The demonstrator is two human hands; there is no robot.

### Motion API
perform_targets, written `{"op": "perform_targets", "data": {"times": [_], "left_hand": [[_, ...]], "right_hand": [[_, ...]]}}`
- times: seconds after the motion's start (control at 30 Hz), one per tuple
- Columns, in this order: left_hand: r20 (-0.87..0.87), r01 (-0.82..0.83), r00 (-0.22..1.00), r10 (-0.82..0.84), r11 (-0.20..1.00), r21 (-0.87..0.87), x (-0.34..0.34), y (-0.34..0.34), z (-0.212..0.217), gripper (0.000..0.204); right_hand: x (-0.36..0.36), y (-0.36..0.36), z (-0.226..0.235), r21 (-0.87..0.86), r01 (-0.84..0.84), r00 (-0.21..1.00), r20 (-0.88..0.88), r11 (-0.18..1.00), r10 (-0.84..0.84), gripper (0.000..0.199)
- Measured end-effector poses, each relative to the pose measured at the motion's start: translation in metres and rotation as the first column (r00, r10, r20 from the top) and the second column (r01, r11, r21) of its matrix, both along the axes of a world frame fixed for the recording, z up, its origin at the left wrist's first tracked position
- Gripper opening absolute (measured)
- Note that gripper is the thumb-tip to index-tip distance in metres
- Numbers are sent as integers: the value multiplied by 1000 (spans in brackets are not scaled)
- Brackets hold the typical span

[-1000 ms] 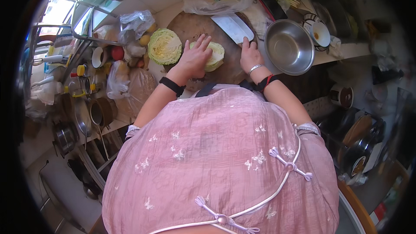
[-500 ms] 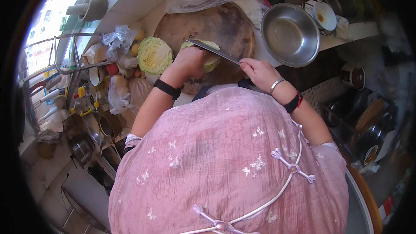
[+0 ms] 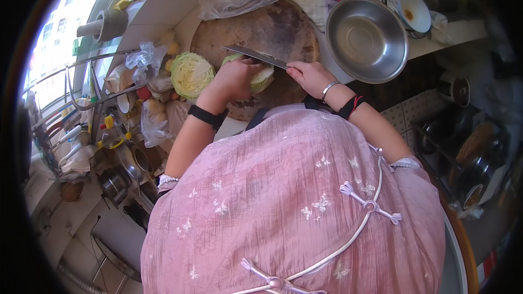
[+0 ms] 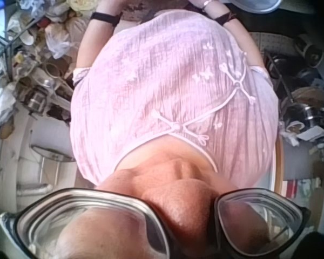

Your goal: The person peels leaves from a cabbage by hand, cuts the cabbage in half with a cleaver, retrieves a bowl from a cupboard, and shreds the cabbage on a wooden cutting board.

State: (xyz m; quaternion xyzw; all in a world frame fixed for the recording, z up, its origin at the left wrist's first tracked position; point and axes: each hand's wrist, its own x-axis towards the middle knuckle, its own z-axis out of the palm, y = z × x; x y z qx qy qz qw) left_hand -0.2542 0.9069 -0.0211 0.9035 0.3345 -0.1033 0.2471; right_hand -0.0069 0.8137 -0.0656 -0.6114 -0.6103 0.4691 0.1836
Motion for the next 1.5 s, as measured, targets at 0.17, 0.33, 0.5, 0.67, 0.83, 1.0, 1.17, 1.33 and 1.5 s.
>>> {"op": "perform_targets", "data": {"times": [0.17,0.33,0.5,0.67,0.83,1.0,1.17,1.33,1.5], "left_hand": [[41,-3,999,2,1000,25,-3,-2,4,58],[-191,-19,981,2,996,-83,2,0,11,65],[-126,-20,992,11,997,-71,2,1,9,64],[-13,-12,1000,12,1000,9,-7,-4,-2,64],[-140,-44,990,34,997,-70,-4,-8,4,65],[-141,-66,988,57,996,-64,-3,-8,7,68],[-105,-58,993,54,997,-40,-4,-8,5,70],[-21,-47,999,47,999,22,-11,-11,-3,70],[-33,-75,997,74,997,-15,-14,-14,-4,71]], "right_hand": [[11,-16,29,27,-26,1000,-9,999,27,39],[12,-9,44,-59,-54,998,39,997,56,39],[3,4,12,-68,-60,997,51,996,63,38],[-1,4,-5,-2,27,998,-50,1000,-28,37],[12,-7,37,-38,-48,999,-18,998,47,37],[7,0,35,-46,-83,996,14,996,83,39],[-7,10,-3,-43,-50,999,4,998,50,39],[-3,9,11,-57,-26,999,-48,998,24,39],[9,-4,49,-55,-81,997,-8,995,81,39]]}}
